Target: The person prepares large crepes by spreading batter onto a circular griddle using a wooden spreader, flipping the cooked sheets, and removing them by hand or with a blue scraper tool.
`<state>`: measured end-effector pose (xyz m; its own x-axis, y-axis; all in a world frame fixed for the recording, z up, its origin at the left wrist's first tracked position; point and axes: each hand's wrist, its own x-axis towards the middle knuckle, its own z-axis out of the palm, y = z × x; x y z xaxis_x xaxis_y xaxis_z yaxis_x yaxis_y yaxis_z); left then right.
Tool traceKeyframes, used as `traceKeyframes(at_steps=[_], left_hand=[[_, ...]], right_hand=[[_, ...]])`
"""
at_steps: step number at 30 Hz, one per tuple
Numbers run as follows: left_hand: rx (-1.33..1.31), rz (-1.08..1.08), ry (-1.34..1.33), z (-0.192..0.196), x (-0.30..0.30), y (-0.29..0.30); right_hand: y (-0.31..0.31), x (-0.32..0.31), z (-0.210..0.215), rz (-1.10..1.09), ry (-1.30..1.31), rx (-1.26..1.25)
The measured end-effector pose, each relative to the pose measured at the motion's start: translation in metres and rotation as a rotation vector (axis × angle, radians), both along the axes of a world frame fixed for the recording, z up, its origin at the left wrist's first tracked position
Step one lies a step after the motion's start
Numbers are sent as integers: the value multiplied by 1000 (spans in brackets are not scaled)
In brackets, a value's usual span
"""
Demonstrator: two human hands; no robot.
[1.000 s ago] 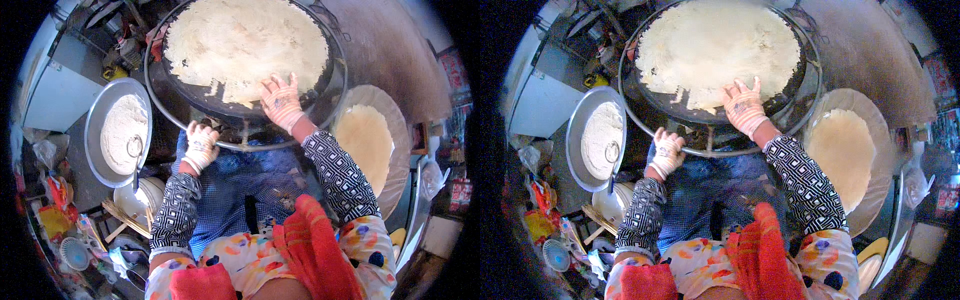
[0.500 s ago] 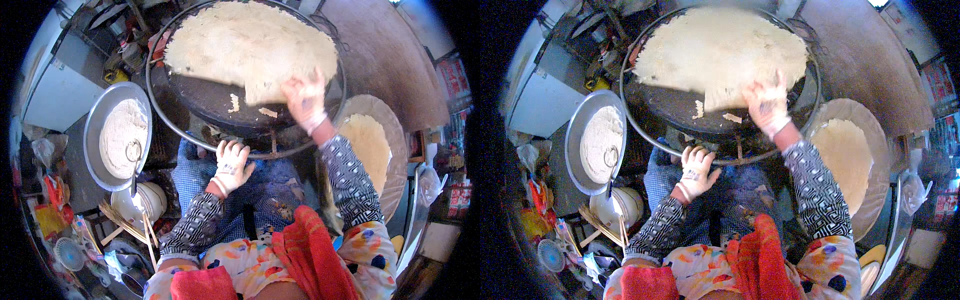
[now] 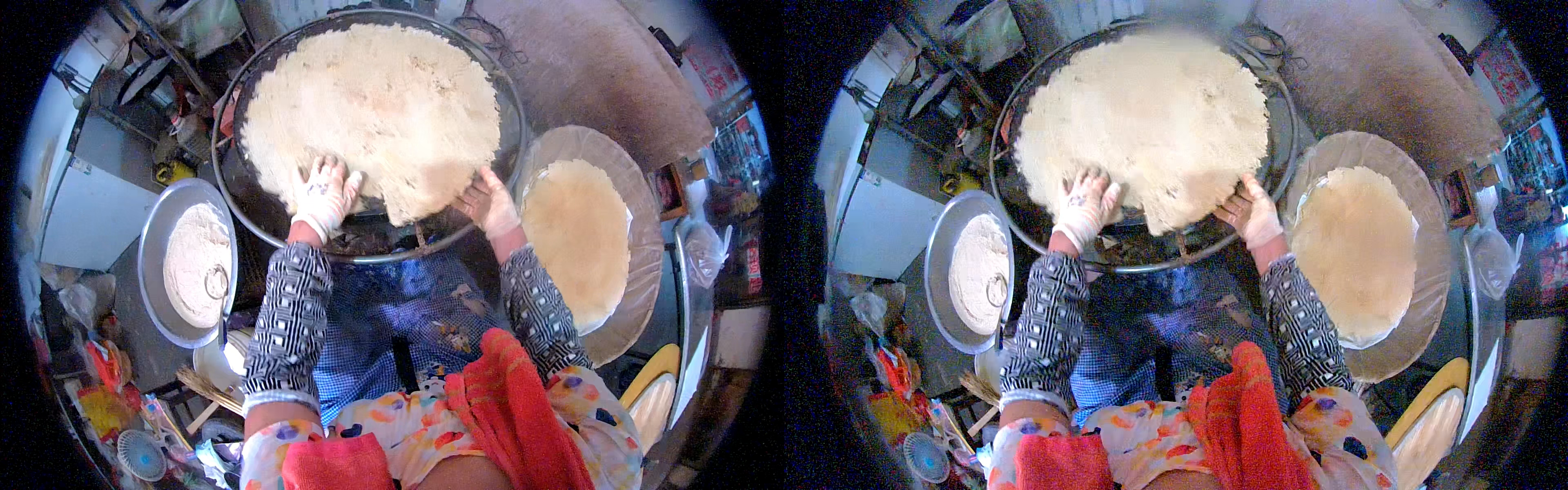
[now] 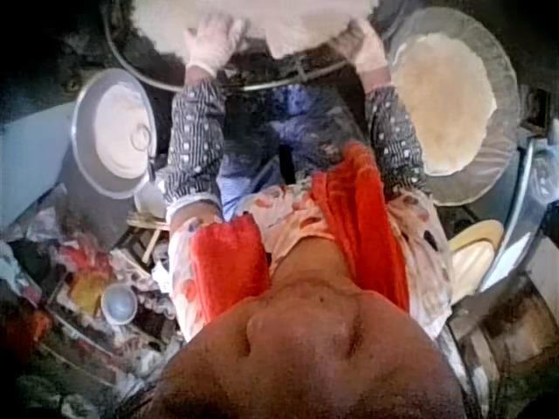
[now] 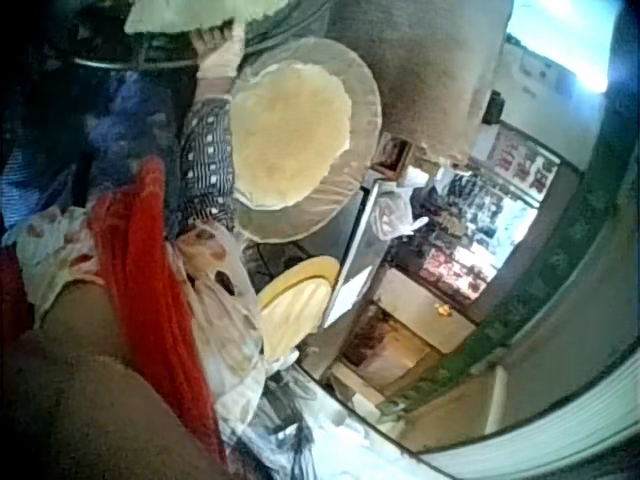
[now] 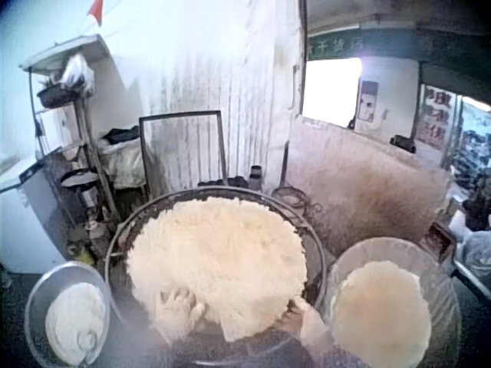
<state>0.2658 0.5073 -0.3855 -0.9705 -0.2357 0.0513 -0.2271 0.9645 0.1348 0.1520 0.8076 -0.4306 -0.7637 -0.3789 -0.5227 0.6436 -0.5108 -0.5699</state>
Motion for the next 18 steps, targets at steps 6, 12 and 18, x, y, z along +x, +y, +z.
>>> traceKeyframes(at_steps=[6,12,18], left_hand=[[35,-158,33,-15,17,56],[150,-465,152,-11,14,120],[121,-52,488,8,46,48]], right_hand=[[56,-67,-49,-123,262,205],[184,11,46,-163,485,548],[402,170,-3,-544,120,623]])
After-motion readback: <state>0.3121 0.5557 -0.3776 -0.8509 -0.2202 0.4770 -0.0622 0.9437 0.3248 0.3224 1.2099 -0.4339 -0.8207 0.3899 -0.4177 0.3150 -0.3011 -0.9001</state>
